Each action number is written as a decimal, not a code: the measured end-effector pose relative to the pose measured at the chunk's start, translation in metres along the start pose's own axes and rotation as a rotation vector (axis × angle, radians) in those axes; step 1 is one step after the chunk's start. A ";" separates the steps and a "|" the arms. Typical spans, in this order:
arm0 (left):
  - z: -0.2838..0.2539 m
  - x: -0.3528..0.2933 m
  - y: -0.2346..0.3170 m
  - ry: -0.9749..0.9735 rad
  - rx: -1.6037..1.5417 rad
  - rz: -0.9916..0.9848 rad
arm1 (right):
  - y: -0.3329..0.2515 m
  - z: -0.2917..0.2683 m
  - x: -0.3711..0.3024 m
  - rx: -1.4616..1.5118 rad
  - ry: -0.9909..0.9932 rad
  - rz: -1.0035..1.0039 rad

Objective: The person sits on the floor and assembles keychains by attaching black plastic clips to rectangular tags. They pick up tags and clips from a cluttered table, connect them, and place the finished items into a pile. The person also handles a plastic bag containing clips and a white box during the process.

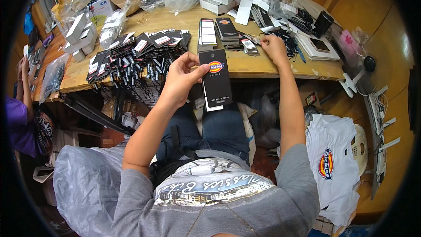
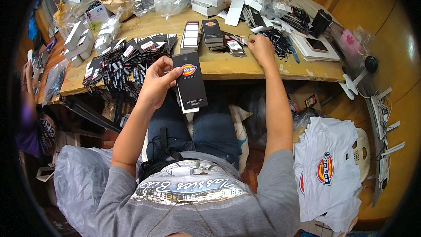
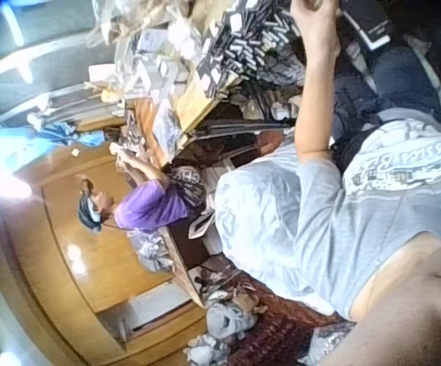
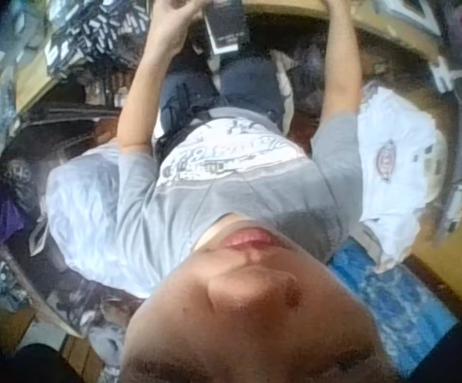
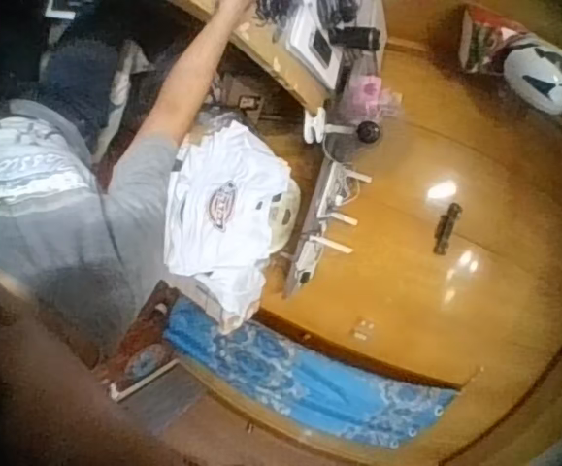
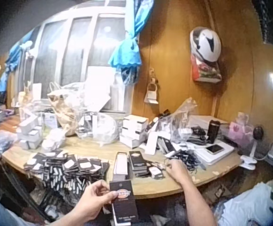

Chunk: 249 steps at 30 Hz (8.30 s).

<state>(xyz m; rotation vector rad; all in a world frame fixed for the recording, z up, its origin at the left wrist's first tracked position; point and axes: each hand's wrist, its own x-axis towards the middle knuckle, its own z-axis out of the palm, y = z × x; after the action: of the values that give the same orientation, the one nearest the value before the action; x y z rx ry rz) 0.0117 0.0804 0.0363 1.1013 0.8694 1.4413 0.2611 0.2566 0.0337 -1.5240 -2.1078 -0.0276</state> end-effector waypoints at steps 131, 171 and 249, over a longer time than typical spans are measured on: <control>-0.045 -0.065 -0.057 0.053 -0.290 -0.212 | -0.138 0.010 -0.164 1.244 -0.207 0.122; -0.021 -0.080 -0.052 -0.010 0.991 0.744 | -0.157 0.046 -0.188 1.417 -0.047 -0.038; -0.027 -0.075 -0.021 -0.122 0.207 0.092 | -0.155 0.029 -0.183 1.216 -0.022 -0.258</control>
<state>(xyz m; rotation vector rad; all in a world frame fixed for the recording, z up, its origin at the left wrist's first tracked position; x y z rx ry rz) -0.0077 0.0110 -0.0043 1.3858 0.9057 1.3649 0.1518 0.0491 -0.0251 -0.5077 -1.6995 0.9794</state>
